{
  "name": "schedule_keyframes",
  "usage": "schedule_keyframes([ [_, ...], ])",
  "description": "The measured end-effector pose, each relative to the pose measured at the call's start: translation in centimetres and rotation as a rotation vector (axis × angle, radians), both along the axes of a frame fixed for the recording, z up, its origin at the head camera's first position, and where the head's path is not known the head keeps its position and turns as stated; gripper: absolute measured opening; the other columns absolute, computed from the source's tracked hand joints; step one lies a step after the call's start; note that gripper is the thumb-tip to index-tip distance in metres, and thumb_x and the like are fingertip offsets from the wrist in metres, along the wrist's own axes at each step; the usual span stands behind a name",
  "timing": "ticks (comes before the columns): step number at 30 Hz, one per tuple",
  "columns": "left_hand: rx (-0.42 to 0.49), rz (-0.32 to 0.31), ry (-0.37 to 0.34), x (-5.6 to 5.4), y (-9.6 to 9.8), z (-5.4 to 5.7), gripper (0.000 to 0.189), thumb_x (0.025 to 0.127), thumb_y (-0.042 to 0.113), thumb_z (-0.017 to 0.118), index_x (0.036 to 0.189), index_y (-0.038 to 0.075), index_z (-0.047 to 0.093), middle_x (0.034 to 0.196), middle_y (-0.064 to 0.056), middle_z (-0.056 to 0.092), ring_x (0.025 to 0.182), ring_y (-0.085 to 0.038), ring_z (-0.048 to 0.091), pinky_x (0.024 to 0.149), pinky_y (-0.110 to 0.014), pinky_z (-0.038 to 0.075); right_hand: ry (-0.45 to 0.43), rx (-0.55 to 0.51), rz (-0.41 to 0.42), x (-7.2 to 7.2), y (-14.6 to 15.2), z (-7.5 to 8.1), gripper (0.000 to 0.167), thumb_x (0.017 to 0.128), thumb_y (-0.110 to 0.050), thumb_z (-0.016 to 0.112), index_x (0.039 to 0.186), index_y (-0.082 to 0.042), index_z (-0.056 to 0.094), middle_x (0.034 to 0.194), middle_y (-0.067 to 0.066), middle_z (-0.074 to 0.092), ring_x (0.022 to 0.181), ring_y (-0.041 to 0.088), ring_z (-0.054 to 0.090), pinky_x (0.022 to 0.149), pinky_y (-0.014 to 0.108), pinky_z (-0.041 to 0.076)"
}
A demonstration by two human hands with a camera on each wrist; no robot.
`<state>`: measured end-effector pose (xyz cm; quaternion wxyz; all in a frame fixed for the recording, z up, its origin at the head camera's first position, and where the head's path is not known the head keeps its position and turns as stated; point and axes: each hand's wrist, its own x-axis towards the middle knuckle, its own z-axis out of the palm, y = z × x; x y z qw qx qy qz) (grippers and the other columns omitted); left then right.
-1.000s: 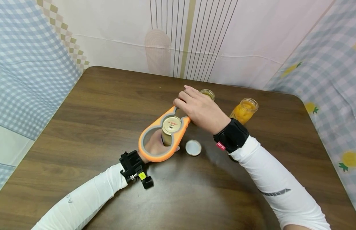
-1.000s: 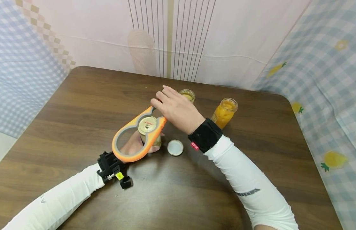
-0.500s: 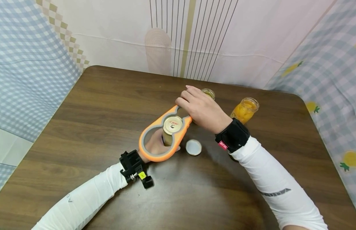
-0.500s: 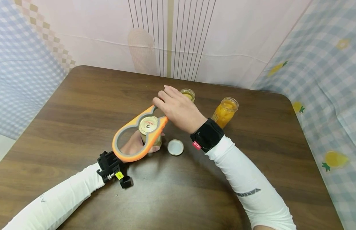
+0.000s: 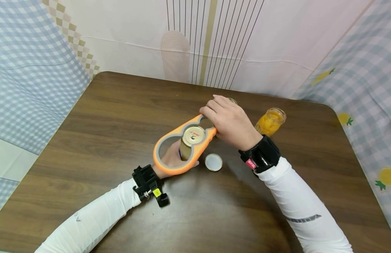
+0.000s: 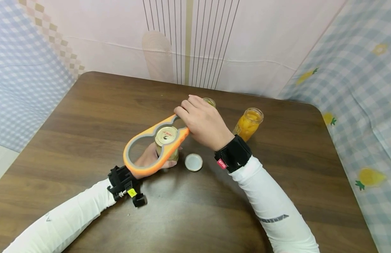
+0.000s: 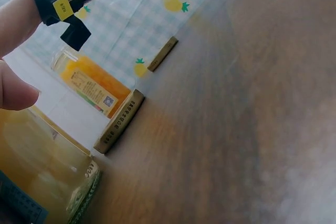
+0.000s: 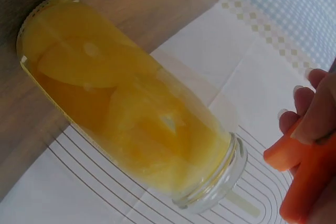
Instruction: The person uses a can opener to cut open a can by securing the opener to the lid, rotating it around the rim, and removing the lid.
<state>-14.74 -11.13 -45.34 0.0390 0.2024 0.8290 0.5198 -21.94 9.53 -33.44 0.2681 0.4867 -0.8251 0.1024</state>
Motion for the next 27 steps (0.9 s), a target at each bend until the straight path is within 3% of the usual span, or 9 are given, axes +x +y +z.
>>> schedule_keyframes([
  [6, 0.072, -0.044, -0.028, -0.1, -0.1, 0.2, 0.079, 0.081, 0.014, 0.083, 0.148, 0.003, 0.043, 0.143, -0.012, 0.058, 0.129, -0.025, 0.055, 0.111, -0.044, 0.044, -0.041, -0.022, -0.061, 0.8, 0.7, 0.2, 0.016, 0.088, -0.007, 0.07, 0.104, -0.006, 0.068, 0.092, 0.007, 0.065, 0.097, 0.028, 0.062, 0.105, 0.041, 0.05],
  [16, 0.117, -0.067, -0.009, -0.2, -0.2, 0.0, 0.078, 0.079, 0.01, 0.084, 0.146, 0.003, 0.045, 0.141, -0.012, 0.059, 0.128, -0.022, 0.055, 0.113, -0.039, 0.043, -0.078, -0.07, -0.119, 2.0, 1.4, 0.4, 0.016, 0.085, -0.003, 0.064, 0.099, -0.007, 0.07, 0.095, 0.007, 0.065, 0.097, 0.028, 0.061, 0.091, 0.042, 0.053],
  [21, 0.123, -0.082, 0.027, -0.3, -0.2, -0.2, 0.071, 0.08, 0.007, 0.081, 0.143, -0.001, 0.048, 0.138, -0.015, 0.06, 0.126, -0.023, 0.055, 0.112, -0.04, 0.044, -0.088, -0.092, -0.134, 2.4, 1.9, 0.1, 0.019, 0.081, -0.001, 0.063, 0.097, -0.007, 0.071, 0.095, 0.007, 0.063, 0.086, 0.026, 0.059, 0.076, 0.038, 0.049],
  [24, 0.127, -0.075, 0.023, -0.4, -0.3, -0.2, 0.064, 0.082, 0.005, 0.08, 0.139, -0.002, 0.052, 0.134, -0.015, 0.063, 0.121, -0.016, 0.056, 0.109, -0.032, 0.045, -0.088, -0.096, -0.135, 2.6, 2.2, -0.2, 0.019, 0.079, -0.001, 0.065, 0.096, -0.008, 0.071, 0.093, 0.006, 0.063, 0.08, 0.026, 0.059, 0.073, 0.037, 0.049],
  [27, 0.164, -0.204, 0.046, -0.8, 0.1, 0.1, 0.064, 0.089, 0.003, 0.07, 0.148, 0.001, 0.046, 0.148, -0.011, 0.054, 0.134, -0.013, 0.049, 0.114, -0.027, 0.04, -0.071, -0.098, -0.138, 2.9, 2.5, -0.6, 0.017, 0.08, -0.002, 0.067, 0.095, -0.009, 0.071, 0.091, 0.005, 0.065, 0.076, 0.026, 0.059, 0.071, 0.037, 0.05],
])
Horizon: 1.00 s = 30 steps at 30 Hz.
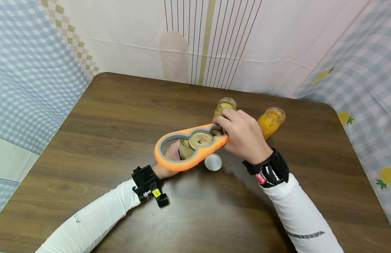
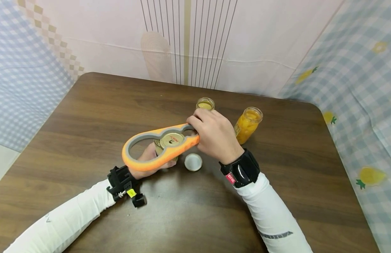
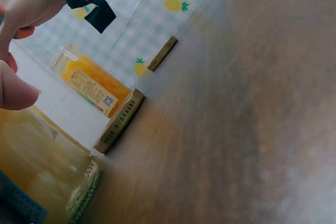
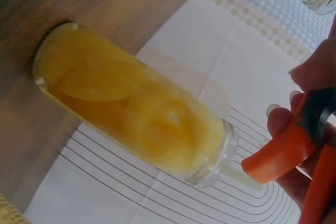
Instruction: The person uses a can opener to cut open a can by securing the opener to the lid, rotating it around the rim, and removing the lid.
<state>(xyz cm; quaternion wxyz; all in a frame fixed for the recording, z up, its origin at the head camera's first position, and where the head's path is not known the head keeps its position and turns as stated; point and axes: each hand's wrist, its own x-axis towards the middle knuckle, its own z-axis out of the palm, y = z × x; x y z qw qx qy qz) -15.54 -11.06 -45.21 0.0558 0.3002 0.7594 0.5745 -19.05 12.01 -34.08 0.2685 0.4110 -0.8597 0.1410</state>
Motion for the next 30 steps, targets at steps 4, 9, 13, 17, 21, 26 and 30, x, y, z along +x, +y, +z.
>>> schedule_keyframes([
  [4, 0.14, -0.133, -0.039, -0.1, 0.4, 0.2, 0.069, 0.089, -0.006, 0.066, 0.152, 0.006, 0.043, 0.154, -0.007, 0.05, 0.139, -0.013, 0.048, 0.116, -0.029, 0.04, 0.025, -0.003, -0.004, 0.2, 0.4, -0.7, 0.012, 0.083, -0.005, 0.072, 0.094, -0.009, 0.07, 0.088, 0.005, 0.066, 0.071, 0.025, 0.06, 0.067, 0.038, 0.052],
  [9, 0.067, 0.072, -0.068, 0.7, 0.0, -0.1, 0.052, 0.079, -0.001, 0.082, 0.127, 0.006, 0.062, 0.115, -0.005, 0.071, 0.101, -0.005, 0.062, 0.095, -0.023, 0.051, 0.039, -0.011, -0.02, 0.4, 0.8, -1.3, 0.015, 0.082, -0.005, 0.076, 0.095, -0.009, 0.069, 0.085, 0.005, 0.068, 0.065, 0.024, 0.062, 0.061, 0.038, 0.055],
  [13, -0.011, 0.128, -0.061, 0.9, 0.0, -0.1, 0.041, 0.08, 0.003, 0.083, 0.116, 0.007, 0.064, 0.102, -0.006, 0.07, 0.094, -0.012, 0.061, 0.092, -0.029, 0.052, 0.021, -0.028, -0.033, 0.7, 1.1, -1.6, 0.027, 0.079, -0.004, 0.077, 0.104, -0.008, 0.066, 0.081, 0.005, 0.069, 0.06, 0.022, 0.064, 0.049, 0.037, 0.052],
  [17, -0.009, 0.146, -0.122, 1.1, 0.0, 0.1, 0.047, 0.08, 0.002, 0.082, 0.12, 0.003, 0.06, 0.109, -0.011, 0.067, 0.098, -0.016, 0.061, 0.096, -0.033, 0.051, -0.02, -0.053, -0.05, 0.9, 1.3, -1.6, 0.049, 0.073, -0.005, 0.081, 0.118, -0.005, 0.059, 0.074, 0.006, 0.065, 0.054, 0.021, 0.061, 0.043, 0.039, 0.049],
  [21, 0.003, 0.151, -0.182, 1.2, 0.0, 0.3, 0.058, 0.079, 0.001, 0.082, 0.131, 0.003, 0.055, 0.122, -0.013, 0.067, 0.109, -0.019, 0.062, 0.103, -0.038, 0.05, -0.069, -0.079, -0.071, 1.1, 1.4, -1.4, 0.063, 0.069, -0.009, 0.087, 0.123, -0.003, 0.055, 0.072, 0.008, 0.065, 0.053, 0.022, 0.06, 0.046, 0.042, 0.051],
  [26, 0.036, 0.136, -0.23, 1.1, -0.1, 0.3, 0.058, 0.08, 0.001, 0.081, 0.131, 0.003, 0.055, 0.123, -0.014, 0.068, 0.111, -0.017, 0.063, 0.105, -0.037, 0.049, -0.181, -0.133, -0.099, 1.3, 1.6, -1.2, 0.071, 0.064, -0.007, 0.091, 0.123, -0.001, 0.052, 0.079, 0.008, 0.067, 0.061, 0.022, 0.063, 0.055, 0.041, 0.055],
  [30, 0.035, 0.122, -0.233, 0.9, -0.1, 0.2, 0.057, 0.08, 0.002, 0.081, 0.131, 0.005, 0.056, 0.123, -0.013, 0.068, 0.109, -0.016, 0.063, 0.102, -0.033, 0.05, -0.237, -0.166, -0.11, 1.3, 1.8, -1.0, 0.071, 0.065, -0.006, 0.088, 0.123, -0.001, 0.046, 0.09, 0.012, 0.068, 0.069, 0.025, 0.066, 0.061, 0.04, 0.058],
])
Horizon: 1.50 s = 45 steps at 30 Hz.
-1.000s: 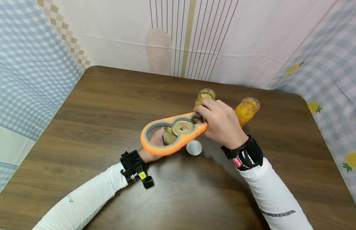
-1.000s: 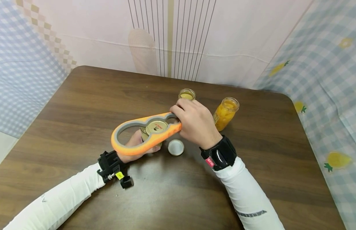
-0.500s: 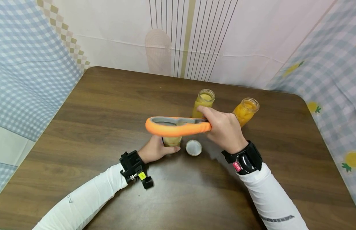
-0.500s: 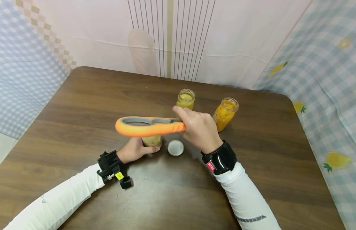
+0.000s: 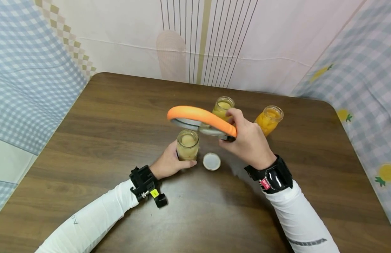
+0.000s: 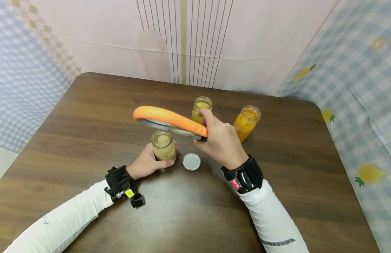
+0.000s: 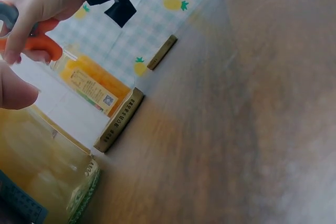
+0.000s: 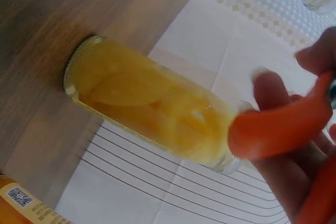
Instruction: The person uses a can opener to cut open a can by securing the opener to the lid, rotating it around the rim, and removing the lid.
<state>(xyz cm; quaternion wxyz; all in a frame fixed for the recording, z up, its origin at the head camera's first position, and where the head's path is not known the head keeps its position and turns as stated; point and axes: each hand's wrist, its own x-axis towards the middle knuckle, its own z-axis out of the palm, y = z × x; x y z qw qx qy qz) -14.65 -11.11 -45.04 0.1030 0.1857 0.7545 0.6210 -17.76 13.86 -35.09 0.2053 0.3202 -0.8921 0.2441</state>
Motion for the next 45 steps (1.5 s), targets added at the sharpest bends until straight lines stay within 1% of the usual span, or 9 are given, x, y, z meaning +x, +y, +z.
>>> schedule_keyframes([
  [7, -0.047, 0.021, 0.005, -0.02, 0.06, 0.11, 0.059, 0.08, 0.005, 0.082, 0.133, 0.005, 0.056, 0.124, -0.011, 0.069, 0.11, -0.017, 0.063, 0.103, -0.037, 0.05, -0.032, -0.01, -0.053, 0.2, 0.07, 0.13, 0.074, 0.068, -0.012, 0.084, 0.126, 0.001, 0.041, 0.089, 0.021, 0.068, 0.066, 0.031, 0.067, 0.056, 0.04, 0.056],
  [12, -0.056, 0.028, 0.007, 0.02, 0.0, 0.1, 0.058, 0.08, 0.006, 0.083, 0.132, 0.005, 0.057, 0.123, -0.011, 0.069, 0.107, -0.015, 0.063, 0.099, -0.032, 0.051, -0.057, -0.045, -0.057, 0.09, 0.3, 0.43, 0.076, 0.067, -0.013, 0.083, 0.129, 0.001, 0.041, 0.102, 0.022, 0.069, 0.077, 0.033, 0.07, 0.062, 0.043, 0.058],
  [17, -0.055, 0.028, 0.014, 0.02, -0.07, 0.07, 0.057, 0.08, 0.006, 0.083, 0.131, 0.005, 0.057, 0.122, -0.011, 0.07, 0.103, -0.014, 0.063, 0.093, -0.028, 0.053, -0.041, -0.072, -0.061, 0.02, 0.46, 0.67, 0.079, 0.064, -0.014, 0.082, 0.132, 0.003, 0.045, 0.11, 0.019, 0.067, 0.086, 0.033, 0.07, 0.069, 0.046, 0.059],
  [24, -0.048, 0.021, 0.011, 0.05, -0.08, 0.05, 0.056, 0.08, 0.005, 0.082, 0.13, 0.006, 0.058, 0.121, -0.011, 0.07, 0.1, -0.013, 0.063, 0.084, -0.028, 0.055, -0.012, -0.104, -0.059, -0.02, 0.44, 0.5, 0.085, 0.064, -0.017, 0.076, 0.14, 0.004, 0.047, 0.124, 0.017, 0.062, 0.088, 0.027, 0.063, 0.074, 0.043, 0.054],
  [28, -0.055, 0.023, 0.013, -0.02, -0.06, -0.02, 0.055, 0.08, 0.006, 0.082, 0.13, 0.006, 0.058, 0.121, -0.009, 0.07, 0.103, -0.012, 0.063, 0.091, -0.027, 0.053, -0.007, -0.113, -0.048, 0.04, 0.45, 0.35, 0.081, 0.066, -0.017, 0.07, 0.141, 0.003, 0.049, 0.117, 0.017, 0.064, 0.089, 0.026, 0.063, 0.074, 0.041, 0.054],
  [34, -0.047, 0.007, 0.004, -0.08, -0.19, 0.02, 0.056, 0.08, 0.005, 0.082, 0.13, 0.007, 0.058, 0.122, -0.01, 0.069, 0.106, -0.015, 0.063, 0.096, -0.031, 0.052, 0.028, -0.064, -0.08, 0.2, 0.37, 0.23, 0.073, 0.067, -0.021, 0.063, 0.135, 0.005, 0.053, 0.109, 0.019, 0.068, 0.082, 0.028, 0.066, 0.068, 0.045, 0.056],
  [39, -0.039, -0.001, -0.002, -0.1, -0.36, -0.03, 0.055, 0.081, 0.004, 0.081, 0.131, 0.007, 0.058, 0.123, -0.009, 0.069, 0.11, -0.016, 0.063, 0.103, -0.035, 0.05, 0.034, -0.043, -0.095, 0.26, 0.17, 0.27, 0.066, 0.072, -0.024, 0.074, 0.128, 0.005, 0.055, 0.099, 0.019, 0.07, 0.074, 0.032, 0.068, 0.064, 0.049, 0.057],
  [42, -0.039, -0.004, 0.001, -0.14, -0.37, -0.08, 0.054, 0.081, 0.005, 0.082, 0.13, 0.008, 0.058, 0.123, -0.009, 0.069, 0.109, -0.016, 0.063, 0.102, -0.035, 0.05, 0.037, -0.035, -0.111, 0.26, 0.17, 0.37, 0.064, 0.072, -0.023, 0.081, 0.124, 0.005, 0.056, 0.098, 0.021, 0.071, 0.077, 0.036, 0.071, 0.067, 0.051, 0.059],
  [45, -0.04, -0.004, 0.007, -0.15, -0.37, -0.15, 0.054, 0.081, 0.006, 0.082, 0.13, 0.007, 0.059, 0.123, -0.01, 0.069, 0.108, -0.015, 0.063, 0.101, -0.033, 0.051, 0.041, -0.03, -0.129, 0.22, 0.27, 0.47, 0.062, 0.072, -0.021, 0.081, 0.123, 0.005, 0.056, 0.101, 0.02, 0.072, 0.079, 0.036, 0.071, 0.067, 0.052, 0.059],
])
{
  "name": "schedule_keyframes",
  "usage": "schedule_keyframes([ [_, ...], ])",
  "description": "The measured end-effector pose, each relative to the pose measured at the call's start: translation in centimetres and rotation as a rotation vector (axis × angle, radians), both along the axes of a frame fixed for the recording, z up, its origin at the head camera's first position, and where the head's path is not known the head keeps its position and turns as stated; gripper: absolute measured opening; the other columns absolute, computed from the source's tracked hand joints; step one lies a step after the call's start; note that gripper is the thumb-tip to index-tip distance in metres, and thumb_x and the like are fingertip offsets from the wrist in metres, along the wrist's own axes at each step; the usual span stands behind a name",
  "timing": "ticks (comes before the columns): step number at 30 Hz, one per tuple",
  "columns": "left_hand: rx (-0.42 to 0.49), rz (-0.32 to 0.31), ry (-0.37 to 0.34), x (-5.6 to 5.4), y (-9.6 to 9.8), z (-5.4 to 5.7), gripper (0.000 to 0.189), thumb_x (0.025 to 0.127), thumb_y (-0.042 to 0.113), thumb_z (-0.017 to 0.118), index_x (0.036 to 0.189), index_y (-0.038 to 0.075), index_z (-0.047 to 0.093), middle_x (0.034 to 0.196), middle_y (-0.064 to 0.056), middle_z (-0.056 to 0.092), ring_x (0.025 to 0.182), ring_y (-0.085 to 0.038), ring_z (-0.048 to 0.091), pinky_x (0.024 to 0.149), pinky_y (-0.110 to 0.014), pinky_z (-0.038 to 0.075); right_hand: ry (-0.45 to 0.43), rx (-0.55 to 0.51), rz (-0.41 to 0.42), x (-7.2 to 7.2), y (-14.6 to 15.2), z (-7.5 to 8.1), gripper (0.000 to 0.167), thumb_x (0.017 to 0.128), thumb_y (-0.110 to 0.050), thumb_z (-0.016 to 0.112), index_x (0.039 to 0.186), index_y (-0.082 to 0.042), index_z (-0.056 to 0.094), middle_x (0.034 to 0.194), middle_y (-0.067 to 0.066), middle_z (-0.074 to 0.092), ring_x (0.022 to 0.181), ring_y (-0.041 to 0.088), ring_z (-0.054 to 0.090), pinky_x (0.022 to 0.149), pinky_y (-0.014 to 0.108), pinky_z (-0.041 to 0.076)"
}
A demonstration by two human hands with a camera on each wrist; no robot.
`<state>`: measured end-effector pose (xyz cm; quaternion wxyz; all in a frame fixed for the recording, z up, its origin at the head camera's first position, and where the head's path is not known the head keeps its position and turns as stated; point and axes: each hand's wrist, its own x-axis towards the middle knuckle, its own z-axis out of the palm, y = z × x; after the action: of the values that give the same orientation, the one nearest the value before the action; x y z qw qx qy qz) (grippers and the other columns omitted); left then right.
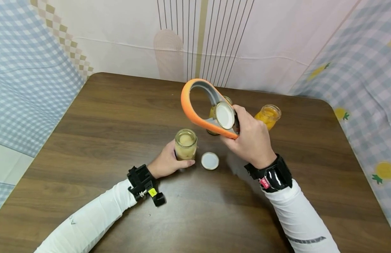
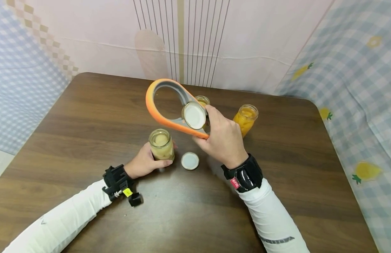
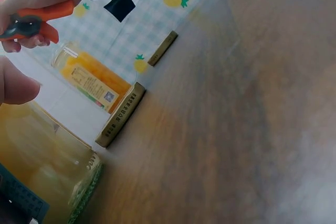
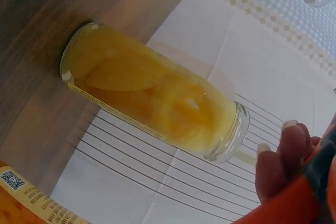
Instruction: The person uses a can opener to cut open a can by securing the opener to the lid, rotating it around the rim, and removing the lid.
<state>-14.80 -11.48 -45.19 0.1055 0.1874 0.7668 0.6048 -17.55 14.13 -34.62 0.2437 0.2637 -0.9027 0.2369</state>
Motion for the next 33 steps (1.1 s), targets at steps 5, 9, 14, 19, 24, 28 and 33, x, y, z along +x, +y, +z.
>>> schedule_keyframes([
  [5, 0.002, 0.004, 0.01, 0.0, 0.0, -0.1, 0.053, 0.082, 0.007, 0.081, 0.13, 0.007, 0.058, 0.123, -0.01, 0.069, 0.107, -0.014, 0.063, 0.1, -0.031, 0.051, 0.024, 0.012, -0.014, -0.1, 0.1, 0.1, 0.061, 0.072, -0.023, 0.083, 0.122, 0.002, 0.058, 0.102, 0.018, 0.072, 0.077, 0.034, 0.071, 0.063, 0.051, 0.057],
  [9, 0.005, 0.01, 0.024, -0.1, 0.0, -0.2, 0.054, 0.081, 0.006, 0.082, 0.129, 0.007, 0.059, 0.121, -0.009, 0.069, 0.108, -0.015, 0.063, 0.101, -0.033, 0.05, 0.04, 0.02, 0.01, -0.1, 0.1, 0.2, 0.062, 0.071, -0.022, 0.084, 0.123, 0.002, 0.059, 0.098, 0.017, 0.072, 0.072, 0.03, 0.068, 0.06, 0.048, 0.056],
  [14, 0.002, 0.012, 0.053, -0.7, 0.0, -0.3, 0.053, 0.081, 0.005, 0.081, 0.129, 0.006, 0.058, 0.12, -0.01, 0.069, 0.107, -0.017, 0.063, 0.101, -0.038, 0.051, 0.062, 0.034, 0.038, 0.0, 0.0, 0.2, 0.064, 0.069, -0.024, 0.086, 0.122, 0.002, 0.059, 0.092, 0.015, 0.07, 0.068, 0.026, 0.064, 0.057, 0.046, 0.055],
  [19, 0.004, 0.019, 0.057, -1.2, -0.1, -0.2, 0.053, 0.08, 0.004, 0.081, 0.128, 0.005, 0.058, 0.119, -0.012, 0.069, 0.107, -0.018, 0.062, 0.101, -0.039, 0.05, 0.075, 0.056, 0.038, -0.1, 0.1, 0.4, 0.065, 0.068, -0.026, 0.086, 0.121, 0.0, 0.059, 0.082, 0.011, 0.065, 0.062, 0.022, 0.058, 0.051, 0.042, 0.051],
  [24, 0.017, 0.038, 0.076, -1.9, -0.3, -0.4, 0.052, 0.079, 0.002, 0.082, 0.126, 0.003, 0.06, 0.118, -0.013, 0.069, 0.106, -0.016, 0.062, 0.101, -0.035, 0.05, 0.064, 0.051, 0.039, -0.2, 0.0, 0.7, 0.064, 0.067, -0.023, 0.086, 0.121, -0.001, 0.059, 0.078, 0.009, 0.061, 0.06, 0.019, 0.053, 0.05, 0.039, 0.047],
  [28, 0.025, 0.037, 0.075, -2.3, -0.5, -0.5, 0.051, 0.08, 0.001, 0.081, 0.126, 0.003, 0.06, 0.119, -0.014, 0.069, 0.106, -0.013, 0.061, 0.102, -0.033, 0.049, 0.065, 0.052, 0.04, -0.3, -0.1, 0.7, 0.064, 0.067, -0.023, 0.085, 0.121, -0.001, 0.059, 0.084, 0.01, 0.064, 0.062, 0.02, 0.055, 0.051, 0.04, 0.049],
  [33, 0.008, 0.038, 0.064, -2.7, -0.7, -0.3, 0.053, 0.08, 0.003, 0.082, 0.128, 0.004, 0.059, 0.12, -0.013, 0.068, 0.108, -0.017, 0.06, 0.102, -0.038, 0.048, 0.062, 0.078, 0.051, -0.3, -0.3, 0.7, 0.067, 0.066, -0.023, 0.087, 0.123, 0.0, 0.06, 0.093, 0.012, 0.068, 0.065, 0.021, 0.058, 0.052, 0.04, 0.05],
])
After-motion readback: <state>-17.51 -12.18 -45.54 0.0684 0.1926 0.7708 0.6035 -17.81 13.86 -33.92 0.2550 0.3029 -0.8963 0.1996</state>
